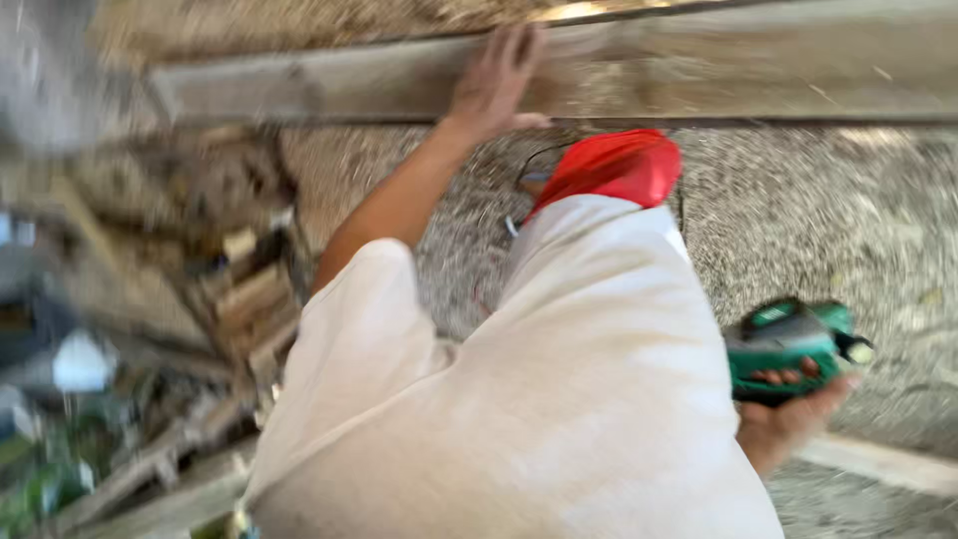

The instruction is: The person uses a green electric hand planer to smooth a long wooden plank, then flips and repositions the plank. They pick up a hammer and drive nails into the plank to secure it to a wooden frame.

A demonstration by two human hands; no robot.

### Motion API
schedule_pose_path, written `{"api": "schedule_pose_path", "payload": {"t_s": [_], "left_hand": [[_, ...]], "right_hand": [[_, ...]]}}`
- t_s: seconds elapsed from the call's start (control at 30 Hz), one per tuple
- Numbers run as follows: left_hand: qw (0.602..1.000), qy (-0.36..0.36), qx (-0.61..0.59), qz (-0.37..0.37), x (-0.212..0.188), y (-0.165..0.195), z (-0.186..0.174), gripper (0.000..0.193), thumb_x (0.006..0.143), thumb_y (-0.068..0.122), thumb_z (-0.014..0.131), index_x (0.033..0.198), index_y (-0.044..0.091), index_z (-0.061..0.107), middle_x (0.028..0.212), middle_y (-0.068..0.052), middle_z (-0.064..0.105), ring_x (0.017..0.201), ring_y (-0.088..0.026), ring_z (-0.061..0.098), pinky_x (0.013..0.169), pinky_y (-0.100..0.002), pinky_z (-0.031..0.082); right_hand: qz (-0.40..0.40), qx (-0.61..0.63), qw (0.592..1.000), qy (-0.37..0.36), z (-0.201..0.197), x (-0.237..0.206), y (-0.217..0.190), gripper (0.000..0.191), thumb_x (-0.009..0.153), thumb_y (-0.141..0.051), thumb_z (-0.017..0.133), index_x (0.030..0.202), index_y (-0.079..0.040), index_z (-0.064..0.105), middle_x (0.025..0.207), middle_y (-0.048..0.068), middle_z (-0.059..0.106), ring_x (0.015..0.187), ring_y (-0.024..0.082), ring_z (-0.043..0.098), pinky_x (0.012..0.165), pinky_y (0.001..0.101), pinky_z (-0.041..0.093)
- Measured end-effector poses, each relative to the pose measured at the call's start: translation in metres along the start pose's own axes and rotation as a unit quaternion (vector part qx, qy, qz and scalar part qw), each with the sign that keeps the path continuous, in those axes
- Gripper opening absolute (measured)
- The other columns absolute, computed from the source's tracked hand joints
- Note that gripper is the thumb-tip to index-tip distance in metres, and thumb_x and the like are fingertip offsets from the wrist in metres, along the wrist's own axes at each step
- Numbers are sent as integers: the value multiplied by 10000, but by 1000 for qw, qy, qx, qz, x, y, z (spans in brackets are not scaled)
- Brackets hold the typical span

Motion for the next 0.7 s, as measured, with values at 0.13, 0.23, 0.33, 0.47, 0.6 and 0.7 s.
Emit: {"api": "schedule_pose_path", "payload": {"t_s": [0.13, 0.23, 0.33, 0.47, 0.6, 0.7], "left_hand": [[999, -14, 3, -41, 3, 9, 13, 1461, 541, 637, 956, 1570, 53, 98, 1588, -311, 222, 1457, -473, 272, 1193, -608, 231], [994, -89, 25, -63, 25, 40, 18, 1480, 592, 653, 940, 1580, -8, 59, 1620, -309, 195, 1507, -477, 218, 1238, -632, 210], [999, 12, -47, -6, 56, 104, 5, 1501, 532, 597, 967, 1608, 10, 101, 1648, -266, 186, 1534, -440, 191, 1276, -590, 210], [993, 55, -84, 62, 102, 187, -11, 1368, 566, 521, 981, 1572, -12, 222, 1599, -261, 277, 1495, -473, 228, 1240, -582, 255], [964, 108, -179, 162, 141, 289, -43, 1038, 783, 528, 907, 1534, 26, 395, 1500, -225, 436, 1429, -415, 365, 1180, -552, 358], [910, -91, -352, 200, 171, 385, -45, 649, 908, 480, 788, 1389, 75, 623, 1400, -132, 635, 1325, -315, 578, 1137, -426, 456]], "right_hand": [[-87, -80, 993, 0, 16, 31, -88, 514, 1113, -577, 613, 997, -81, 551, 806, -25, 516, 695, 127, 519, 734, 348, 584], [-84, -50, 994, -54, 34, 60, -143, 388, 1058, -487, 646, 1107, -105, 603, 771, -15, 504, 649, 148, 493, 653, 348, 481], [-60, -29, 998, -17, 38, 87, -184, 303, 1026, -390, 606, 1152, -115, 622, 800, -3, 562, 676, 168, 544, 701, 362, 525], [-79, -27, 989, -120, 54, 103, -208, 443, 1027, -530, 599, 1159, -109, 633, 788, -6, 527, 644, 144, 482, 633, 305, 468], [-76, 5, 976, -202, 75, 107, -290, 501, 1043, -629, 646, 1040, -130, 595, 723, -37, 459, 568, 93, 402, 561, 240, 400], [-74, 81, 973, -205, 82, 100, -341, 564, 988, -676, 652, 978, -115, 598, 680, -13, 481, 553, 103, 437, 540, 250, 417]]}}
Point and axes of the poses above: each hand's wrist, its own x-axis towards the middle knuckle, its own z-axis out of the palm, y = z × x, the point moved 4 cm from there along x, towards the middle knuckle
